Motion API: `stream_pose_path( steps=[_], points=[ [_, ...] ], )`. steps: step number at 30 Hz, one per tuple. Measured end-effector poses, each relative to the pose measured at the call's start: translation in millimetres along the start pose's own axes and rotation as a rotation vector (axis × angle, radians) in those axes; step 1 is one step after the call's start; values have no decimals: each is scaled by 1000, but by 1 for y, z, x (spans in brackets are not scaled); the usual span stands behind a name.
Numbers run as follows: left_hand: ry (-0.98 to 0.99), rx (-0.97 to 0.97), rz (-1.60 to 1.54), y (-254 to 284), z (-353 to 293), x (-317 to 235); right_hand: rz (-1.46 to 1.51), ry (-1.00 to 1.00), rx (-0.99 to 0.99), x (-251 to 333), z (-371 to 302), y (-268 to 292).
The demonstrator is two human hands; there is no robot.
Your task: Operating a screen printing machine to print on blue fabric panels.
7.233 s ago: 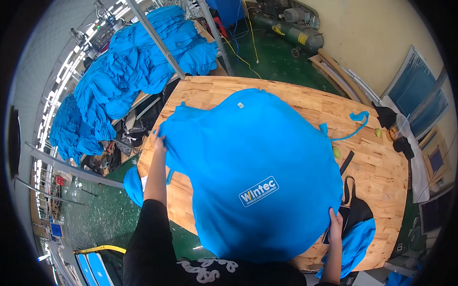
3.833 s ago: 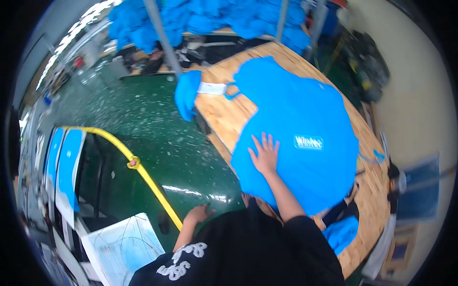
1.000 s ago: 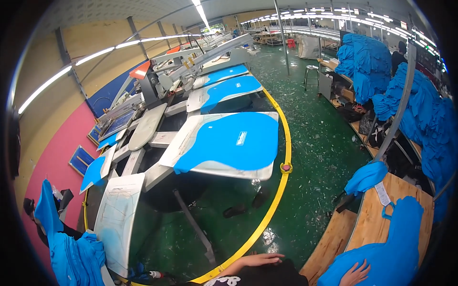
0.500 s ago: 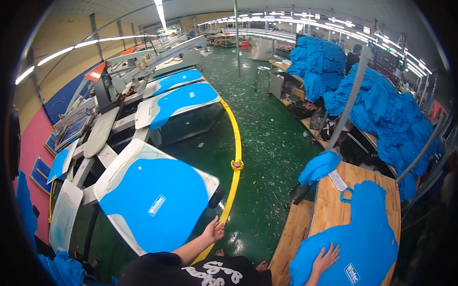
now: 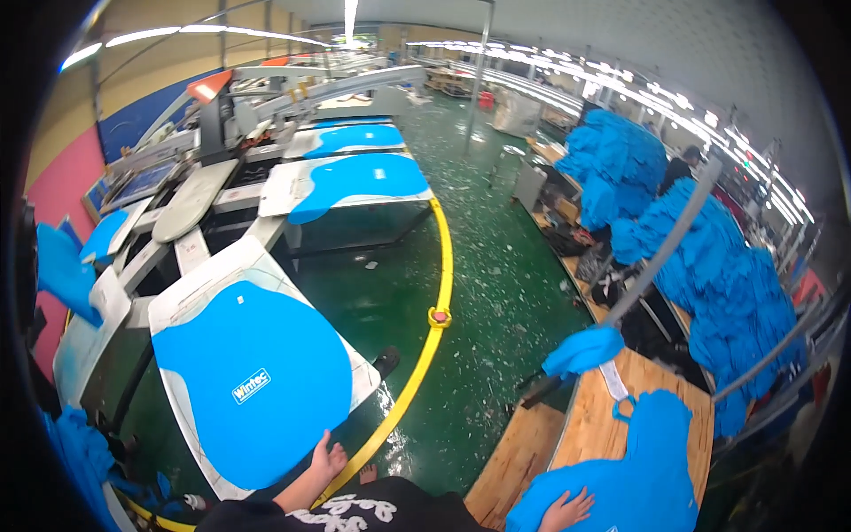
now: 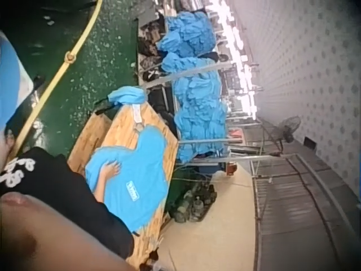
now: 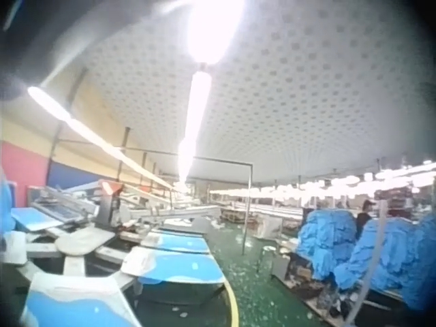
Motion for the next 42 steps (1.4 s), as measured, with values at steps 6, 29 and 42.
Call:
stream_pose_path(
  steps=[6, 29, 42],
  points=[
    [-161, -314, -488, 85, -25, -28, 575, 627, 275, 157, -89, -14],
    [-614, 49, 389, 8, -90, -143, -416, -83, 2833, 303, -532, -80],
    [-668, 195, -560, 12, -18, -233, 1066, 445, 2059, 457, -478, 0]
  ],
)
Point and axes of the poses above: each hand's wrist, its own z-axis towards the middle knuckle, its own y-axis out of the back of the hand, x = y × z, the point moved 9 cm from there along z, towards the middle knuckle, and after that the axes turned 14 degrees about -y, right-handed, at the moved point
